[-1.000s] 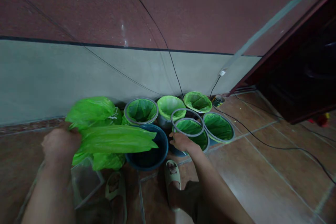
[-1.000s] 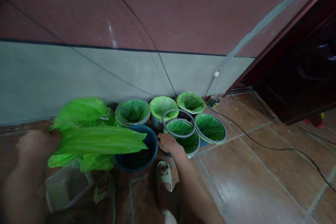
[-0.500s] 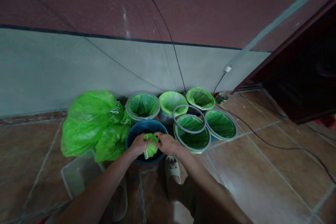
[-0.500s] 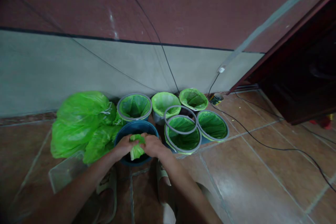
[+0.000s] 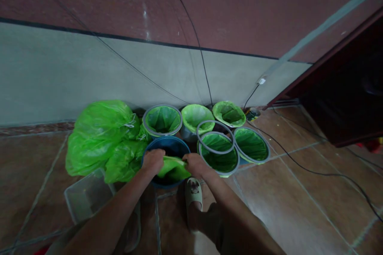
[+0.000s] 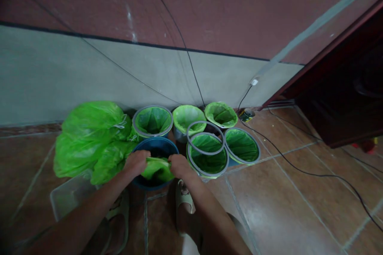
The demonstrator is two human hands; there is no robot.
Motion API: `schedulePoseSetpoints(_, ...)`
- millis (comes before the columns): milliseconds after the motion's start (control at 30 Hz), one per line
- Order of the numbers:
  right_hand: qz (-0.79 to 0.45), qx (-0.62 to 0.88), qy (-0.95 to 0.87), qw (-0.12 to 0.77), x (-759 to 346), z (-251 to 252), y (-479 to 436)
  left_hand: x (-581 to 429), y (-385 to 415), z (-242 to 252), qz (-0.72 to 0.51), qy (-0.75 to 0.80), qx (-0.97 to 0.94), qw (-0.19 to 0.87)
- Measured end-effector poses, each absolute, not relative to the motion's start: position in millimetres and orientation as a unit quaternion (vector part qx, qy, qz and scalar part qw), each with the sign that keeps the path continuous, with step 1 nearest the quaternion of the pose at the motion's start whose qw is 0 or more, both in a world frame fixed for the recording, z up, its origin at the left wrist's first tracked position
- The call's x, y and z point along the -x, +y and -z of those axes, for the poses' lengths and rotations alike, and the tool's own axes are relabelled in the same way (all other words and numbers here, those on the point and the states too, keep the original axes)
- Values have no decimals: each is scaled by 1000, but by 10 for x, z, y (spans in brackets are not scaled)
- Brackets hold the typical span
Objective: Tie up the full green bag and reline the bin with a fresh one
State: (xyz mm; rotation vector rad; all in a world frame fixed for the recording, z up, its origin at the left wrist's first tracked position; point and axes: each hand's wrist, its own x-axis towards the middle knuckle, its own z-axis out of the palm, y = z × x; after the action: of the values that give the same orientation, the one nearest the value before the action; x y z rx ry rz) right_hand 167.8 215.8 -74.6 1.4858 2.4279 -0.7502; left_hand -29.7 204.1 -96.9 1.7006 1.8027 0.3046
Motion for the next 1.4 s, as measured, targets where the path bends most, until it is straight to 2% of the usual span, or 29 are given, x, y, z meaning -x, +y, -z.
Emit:
schedulePoseSetpoints(67, 279, -468, 824, 157, -1778, 722, 2174, 383, 2092, 932, -104, 682, -686, 229)
schedulePoseSetpoints(133, 323, -449, 816, 167, -1832, 705, 2183, 426, 2131, 890, -101, 661, -723, 171)
schedulePoseSetpoints(300, 375, -509, 775, -9, -1700, 710, 2191, 325, 2143, 824, -166, 596, -768, 164)
schedulePoseSetpoints(467, 319, -542, 776, -52, -1474, 731, 2160, 168, 2098, 861, -242, 603, -740, 176)
schedulePoseSetpoints(533, 312, -574, 753, -78, -1448, 752, 2162, 139, 2078, 895, -224, 647, -703, 193)
schedulePoseSetpoints(633, 335, -607, 712, -111, -1491, 776, 2207, 165, 2059, 928, -126, 707, -660, 221)
schedulePoseSetpoints(700, 313, -627, 707, -96, -1567, 769, 2256, 246, 2062, 915, -54, 721, -656, 217)
schedulePoseSetpoints(800, 225, -642, 733, 2, -1726, 736, 2320, 451, 2090, 832, 13, 740, -649, 178)
schedulePoseSetpoints(933, 177, -651, 721, 156, -1915, 677, 2339, 738, 2133, 701, 27, 783, -607, 132)
schedulePoseSetpoints(1033, 203, -641, 711, 208, -1939, 604, 2312, 833, 2154, 698, 17, 778, -614, 133)
schedulePoseSetpoints(1133, 211, -630, 722, 192, -1832, 553, 2259, 790, 2155, 760, -1, 713, -680, 172)
schedulePoseSetpoints(1300, 185, -574, 793, 84, -1522, 671, 2144, 593, 2127, 755, -33, 623, -744, 239)
schedulePoseSetpoints(1400, 194, -538, 816, 85, -1394, 778, 2091, 538, 2135, 670, -48, 605, -742, 284)
